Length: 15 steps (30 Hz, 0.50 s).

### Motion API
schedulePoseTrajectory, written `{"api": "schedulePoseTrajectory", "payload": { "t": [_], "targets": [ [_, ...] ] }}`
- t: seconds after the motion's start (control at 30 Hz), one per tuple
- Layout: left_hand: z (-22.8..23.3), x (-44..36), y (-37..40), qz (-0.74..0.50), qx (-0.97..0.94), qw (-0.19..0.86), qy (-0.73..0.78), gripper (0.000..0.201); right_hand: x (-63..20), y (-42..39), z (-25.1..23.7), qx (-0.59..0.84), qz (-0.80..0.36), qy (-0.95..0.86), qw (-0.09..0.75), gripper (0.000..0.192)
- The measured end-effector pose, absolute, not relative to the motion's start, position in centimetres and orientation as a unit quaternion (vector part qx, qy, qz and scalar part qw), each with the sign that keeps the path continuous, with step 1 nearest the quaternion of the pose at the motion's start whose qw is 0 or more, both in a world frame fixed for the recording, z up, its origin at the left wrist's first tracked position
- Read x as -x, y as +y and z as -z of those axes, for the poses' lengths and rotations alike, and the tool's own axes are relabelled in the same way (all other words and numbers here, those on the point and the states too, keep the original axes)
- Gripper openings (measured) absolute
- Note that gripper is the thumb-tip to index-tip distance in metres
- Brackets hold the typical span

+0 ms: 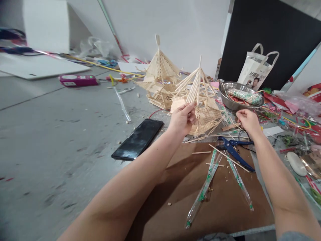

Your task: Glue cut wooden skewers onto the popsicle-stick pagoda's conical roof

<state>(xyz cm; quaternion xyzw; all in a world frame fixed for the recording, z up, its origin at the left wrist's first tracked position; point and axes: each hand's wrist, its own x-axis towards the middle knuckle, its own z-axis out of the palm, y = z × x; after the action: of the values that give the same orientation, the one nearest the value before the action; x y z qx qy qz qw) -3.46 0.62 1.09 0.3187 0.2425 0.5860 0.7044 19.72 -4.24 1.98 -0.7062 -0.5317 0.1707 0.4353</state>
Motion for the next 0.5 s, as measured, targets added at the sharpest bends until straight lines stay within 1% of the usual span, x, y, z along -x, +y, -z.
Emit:
{"api": "schedulePoseTrajectory", "payload": {
  "t": [0.07, 0.13, 0.23, 0.33, 0.5],
  "targets": [
    [-1.2, 3.5, 0.5, -0.586, -0.318, 0.703, 0.245, 0.022, -22.6, -5.0, 0.0, 0.784, -0.092, -0.528, 0.314, 0.02],
    [-1.3, 3.5, 0.4, -0.586, -0.319, 0.702, 0.251, 0.021, -24.8, -5.7, 1.7, 0.82, -0.021, -0.534, 0.205, 0.02],
    [-1.3, 3.5, 0.4, -0.586, -0.32, 0.699, 0.256, 0.019, -26.5, -6.2, 3.2, 0.843, 0.004, -0.53, 0.091, 0.028],
    [-1.3, 3.5, 0.4, -0.588, -0.319, 0.697, 0.258, 0.016, -27.3, -6.2, 3.8, 0.858, 0.004, -0.511, 0.05, 0.032],
    [-1.3, 3.6, 0.5, -0.585, -0.323, 0.696, 0.262, 0.017, -29.0, -6.6, 3.8, 0.885, 0.012, -0.463, 0.038, 0.037]
  ]
}}
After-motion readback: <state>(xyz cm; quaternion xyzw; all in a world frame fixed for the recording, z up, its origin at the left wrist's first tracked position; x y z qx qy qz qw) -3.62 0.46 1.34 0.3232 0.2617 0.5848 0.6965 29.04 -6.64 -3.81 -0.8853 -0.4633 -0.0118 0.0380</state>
